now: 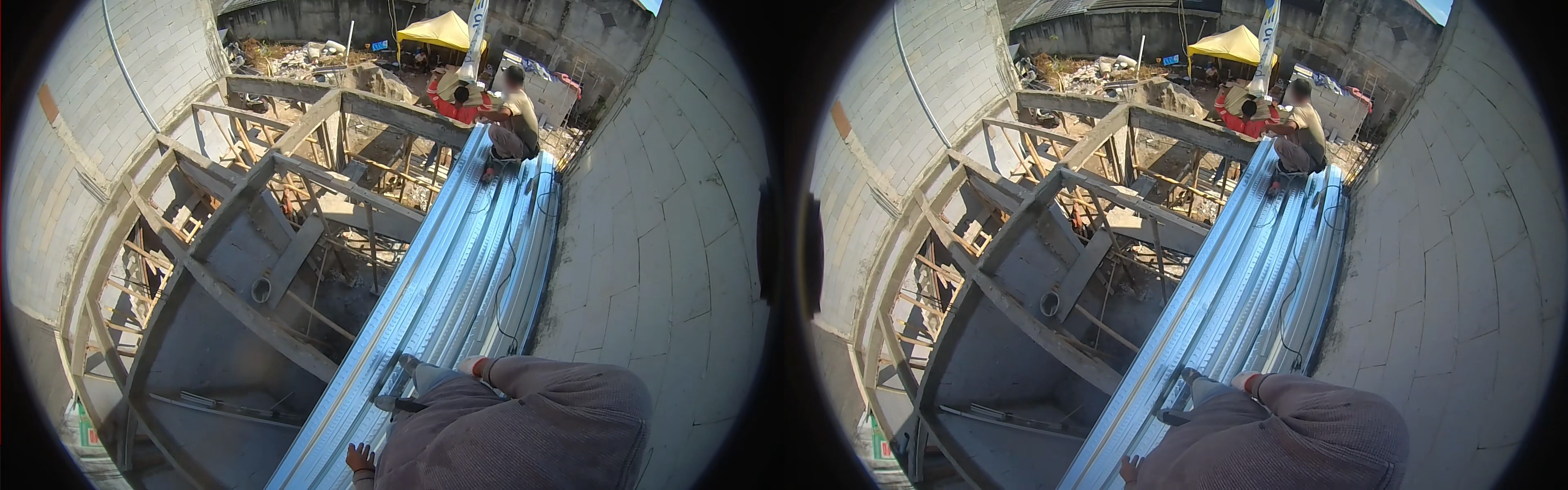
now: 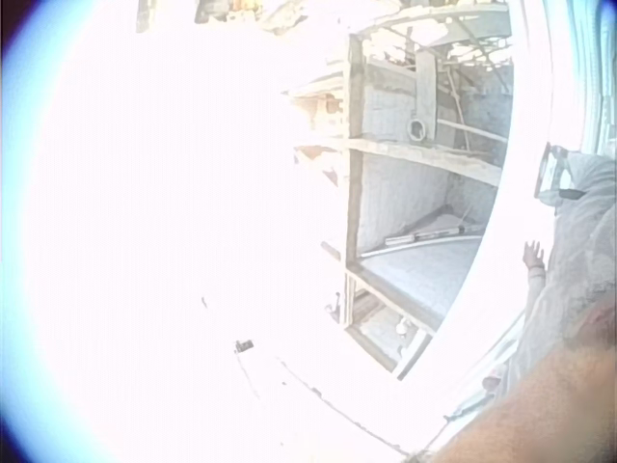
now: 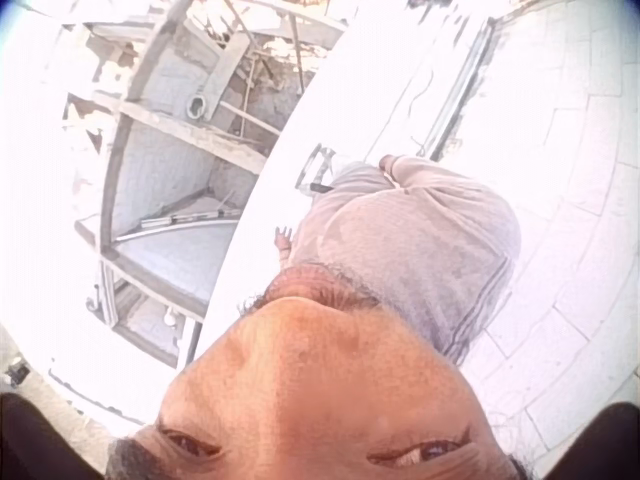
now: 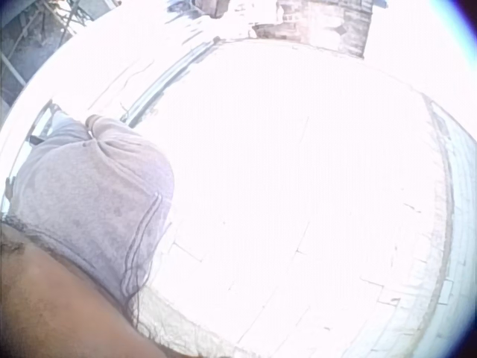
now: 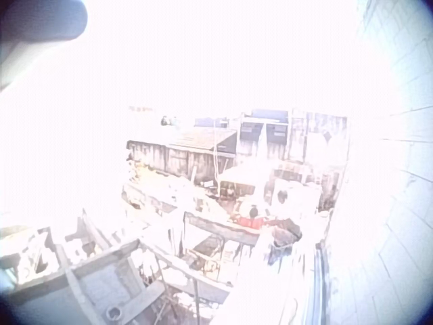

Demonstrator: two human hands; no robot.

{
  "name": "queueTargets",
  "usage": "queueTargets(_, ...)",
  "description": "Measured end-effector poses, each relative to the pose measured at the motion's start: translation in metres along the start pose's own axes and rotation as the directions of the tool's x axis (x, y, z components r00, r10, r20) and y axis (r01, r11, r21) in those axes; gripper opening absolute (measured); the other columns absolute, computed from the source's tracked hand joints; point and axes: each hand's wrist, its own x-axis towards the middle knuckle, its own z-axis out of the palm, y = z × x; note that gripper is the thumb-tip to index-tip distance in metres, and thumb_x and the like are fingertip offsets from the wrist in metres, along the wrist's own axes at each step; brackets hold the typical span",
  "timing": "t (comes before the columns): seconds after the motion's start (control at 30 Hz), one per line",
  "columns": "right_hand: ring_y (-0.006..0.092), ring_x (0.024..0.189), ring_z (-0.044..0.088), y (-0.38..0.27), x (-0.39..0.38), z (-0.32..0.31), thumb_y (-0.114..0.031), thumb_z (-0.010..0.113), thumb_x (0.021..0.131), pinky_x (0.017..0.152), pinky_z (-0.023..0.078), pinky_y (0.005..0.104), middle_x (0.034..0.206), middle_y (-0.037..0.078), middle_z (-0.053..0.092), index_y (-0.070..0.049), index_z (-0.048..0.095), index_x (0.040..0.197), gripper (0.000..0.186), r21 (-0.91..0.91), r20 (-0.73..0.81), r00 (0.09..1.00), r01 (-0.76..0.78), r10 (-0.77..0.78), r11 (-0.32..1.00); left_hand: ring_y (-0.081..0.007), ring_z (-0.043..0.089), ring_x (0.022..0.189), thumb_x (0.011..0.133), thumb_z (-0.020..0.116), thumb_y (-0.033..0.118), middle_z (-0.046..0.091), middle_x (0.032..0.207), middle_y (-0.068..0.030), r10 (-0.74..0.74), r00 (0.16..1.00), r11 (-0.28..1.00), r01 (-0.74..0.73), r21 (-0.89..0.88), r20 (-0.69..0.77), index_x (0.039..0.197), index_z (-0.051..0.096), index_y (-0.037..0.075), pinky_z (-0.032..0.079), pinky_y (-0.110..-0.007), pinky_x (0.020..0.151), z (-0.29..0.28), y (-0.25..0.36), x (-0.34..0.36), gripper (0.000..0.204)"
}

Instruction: Installing metal deck panels on a building structure using a hammer and nails/fasteners.

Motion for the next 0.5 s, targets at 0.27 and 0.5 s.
queueTargets(0.27, 0.0341, 0.115, 0.058, -0.004, -0.006, -0.01, -0.023, 0.05, 0.088, 0.094, 0.047, 0.0408, 0.121, 0.021, 0.061, -0.001, 0.063, 0.117, 0.039, -0.125, 0.073, 0.997, 0.028, -0.019, 0.992, -0.0351, 0.055, 0.116, 0.097, 0.039, 0.033, 0.049, 0.136, -0.0145, 0.109, 0.993, 0.966, -0.115, 0.233, 0.038, 0.137, 0.038, 0.015, 0.043, -0.055, 0.089, -0.008, -0.009, -0.003, 0.045)
queueTargets(0.5, 0.0336, 0.116, 0.057, -0.001, -0.002, -0.003, -0.025, 0.049, 0.089, 0.095, 0.046, 0.0404, 0.124, 0.019, 0.06, -0.002, 0.062, 0.118, 0.04, -0.08, 0.063, 0.998, 0.018, -0.013, 0.997, -0.0363, 0.054, 0.117, 0.096, 0.041, 0.034, 0.048, 0.137, -0.0148, 0.079, 0.996, 0.967, -0.085, 0.24, 0.035, 0.14, 0.036, 0.015, 0.043, -0.055, 0.09, -0.006, -0.009, -0.004, 0.048)
